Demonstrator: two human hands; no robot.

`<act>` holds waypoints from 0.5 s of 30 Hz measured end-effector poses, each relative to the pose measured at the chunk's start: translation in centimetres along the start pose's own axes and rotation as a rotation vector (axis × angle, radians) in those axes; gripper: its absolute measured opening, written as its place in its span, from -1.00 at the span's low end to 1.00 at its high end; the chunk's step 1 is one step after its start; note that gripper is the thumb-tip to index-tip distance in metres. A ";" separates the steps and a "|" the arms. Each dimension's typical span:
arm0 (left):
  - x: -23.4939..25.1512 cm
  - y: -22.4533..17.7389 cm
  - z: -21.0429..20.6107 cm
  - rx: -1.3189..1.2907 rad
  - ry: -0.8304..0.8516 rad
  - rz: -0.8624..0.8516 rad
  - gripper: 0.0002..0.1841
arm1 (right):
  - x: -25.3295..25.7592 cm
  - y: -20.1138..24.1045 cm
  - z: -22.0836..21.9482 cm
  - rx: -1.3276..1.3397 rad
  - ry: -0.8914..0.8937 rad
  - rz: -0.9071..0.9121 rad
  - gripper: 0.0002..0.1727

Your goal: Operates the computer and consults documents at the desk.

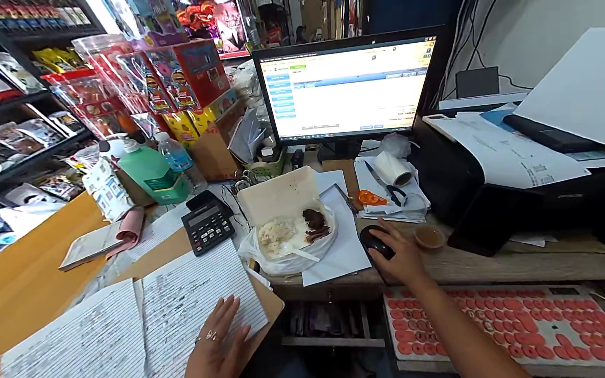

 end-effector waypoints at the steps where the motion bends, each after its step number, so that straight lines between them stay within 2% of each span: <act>1: -0.1 0.0 0.0 -0.005 0.013 -0.009 -0.51 | -0.1 0.1 0.1 -0.005 -0.008 0.006 -0.50; 5: -0.4 -0.4 0.6 -0.028 0.019 -0.040 -0.53 | -0.4 0.3 0.5 -0.016 -0.045 0.004 -0.53; 11: -0.4 -0.5 2.1 -0.130 -0.090 -0.108 -0.71 | -0.8 0.3 0.8 -0.020 -0.055 -0.011 -0.55; 15: -0.5 -0.8 2.2 -0.204 -0.068 -0.107 -0.76 | -0.8 0.5 0.5 -0.017 -0.039 0.042 -0.51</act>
Point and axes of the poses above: each hand's wrist, its own x-axis towards the middle knuckle, its own z-axis out of the back of the hand, y = z × x, the point moved 10 cm from there along x, towards the middle knuckle, and after that the axes turned 3 degrees about z, right-handed, at the moved point
